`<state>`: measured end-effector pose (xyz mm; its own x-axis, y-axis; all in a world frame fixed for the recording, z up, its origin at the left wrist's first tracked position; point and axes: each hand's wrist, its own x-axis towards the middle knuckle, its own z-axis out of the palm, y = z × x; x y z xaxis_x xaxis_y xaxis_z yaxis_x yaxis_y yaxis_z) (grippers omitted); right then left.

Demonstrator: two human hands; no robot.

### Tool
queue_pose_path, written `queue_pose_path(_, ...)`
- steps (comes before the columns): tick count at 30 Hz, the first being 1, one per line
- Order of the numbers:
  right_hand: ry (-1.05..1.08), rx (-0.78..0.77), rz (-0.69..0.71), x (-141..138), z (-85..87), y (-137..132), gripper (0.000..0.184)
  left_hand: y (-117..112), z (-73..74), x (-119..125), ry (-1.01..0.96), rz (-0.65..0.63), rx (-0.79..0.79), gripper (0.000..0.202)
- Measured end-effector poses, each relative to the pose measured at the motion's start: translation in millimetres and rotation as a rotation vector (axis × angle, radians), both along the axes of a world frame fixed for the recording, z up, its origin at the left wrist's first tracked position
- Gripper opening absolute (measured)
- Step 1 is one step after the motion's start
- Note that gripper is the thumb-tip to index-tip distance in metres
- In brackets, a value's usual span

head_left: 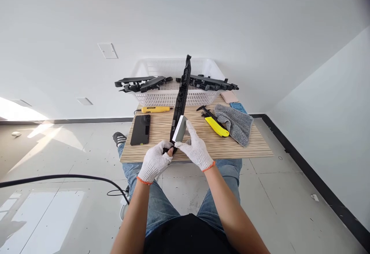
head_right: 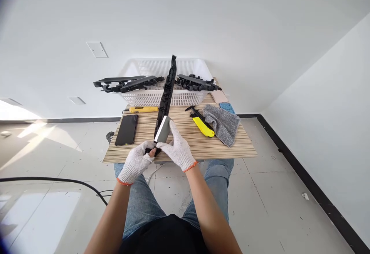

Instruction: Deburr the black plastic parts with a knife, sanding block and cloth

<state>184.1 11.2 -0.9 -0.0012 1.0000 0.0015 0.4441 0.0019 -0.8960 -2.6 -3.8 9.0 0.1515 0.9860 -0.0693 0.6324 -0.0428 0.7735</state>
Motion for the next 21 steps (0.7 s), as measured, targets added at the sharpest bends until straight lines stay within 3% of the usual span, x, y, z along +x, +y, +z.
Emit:
queue_pose_path(7,0.261,-0.058,-0.087,1.0,-2.7,2.0,0.084,1.9,-0.6,-2.0,-0.008,-0.029,0.001,0.034)
queue_pose_path(15,0.489,-0.117,-0.273,-3.4,-0.9,4.5,0.101,2.1,-3.2,-2.6,0.011,-0.019,0.014,0.033)
queue_pose_path(21,0.702,-0.166,-0.139,0.5,4.9,3.2,0.103,3.1,-2.3,-3.2,0.011,-0.022,0.002,0.035)
